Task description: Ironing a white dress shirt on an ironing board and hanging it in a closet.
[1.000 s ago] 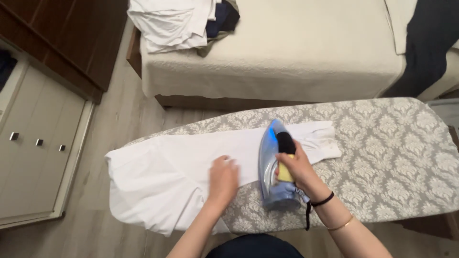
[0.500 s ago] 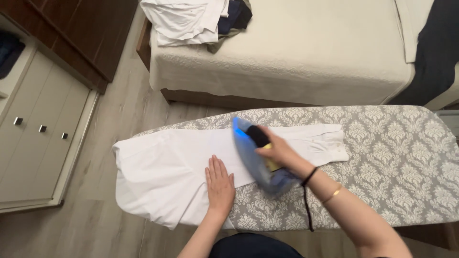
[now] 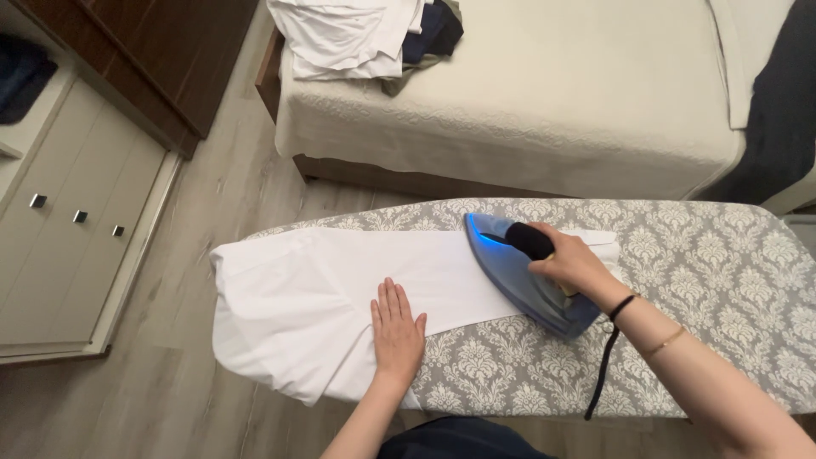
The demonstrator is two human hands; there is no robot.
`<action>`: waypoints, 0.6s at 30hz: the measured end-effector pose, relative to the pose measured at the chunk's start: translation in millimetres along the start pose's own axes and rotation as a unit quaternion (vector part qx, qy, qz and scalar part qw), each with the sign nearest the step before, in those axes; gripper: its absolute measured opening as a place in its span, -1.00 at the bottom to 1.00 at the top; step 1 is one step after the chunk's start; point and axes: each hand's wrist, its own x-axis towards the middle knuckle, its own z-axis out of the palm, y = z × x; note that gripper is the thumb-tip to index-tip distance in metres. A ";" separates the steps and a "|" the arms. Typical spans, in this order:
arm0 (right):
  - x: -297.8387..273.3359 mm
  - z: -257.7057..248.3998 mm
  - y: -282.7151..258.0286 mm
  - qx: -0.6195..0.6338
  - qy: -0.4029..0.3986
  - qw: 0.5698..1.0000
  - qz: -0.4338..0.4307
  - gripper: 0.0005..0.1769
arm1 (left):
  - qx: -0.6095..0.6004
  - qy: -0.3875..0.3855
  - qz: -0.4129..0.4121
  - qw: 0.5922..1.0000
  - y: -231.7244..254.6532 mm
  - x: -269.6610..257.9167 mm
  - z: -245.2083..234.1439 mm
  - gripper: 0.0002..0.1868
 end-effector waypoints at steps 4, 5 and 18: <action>-5.6 -16.1 -43.7 -0.004 -0.042 0.991 0.131 -0.16 | -0.011 -0.004 -0.004 1.000 -1.2 -0.9 1.8 -0.17; -5.0 -15.8 -38.6 0.017 -0.031 0.991 0.132 -0.14 | -0.016 -0.007 -0.004 1.000 -1.3 1.4 1.3 -0.17; -49.9 67.7 -68.1 0.110 -0.081 0.990 0.024 -0.02 | -0.262 0.032 -0.043 0.964 -27.6 10.6 -42.6 -0.32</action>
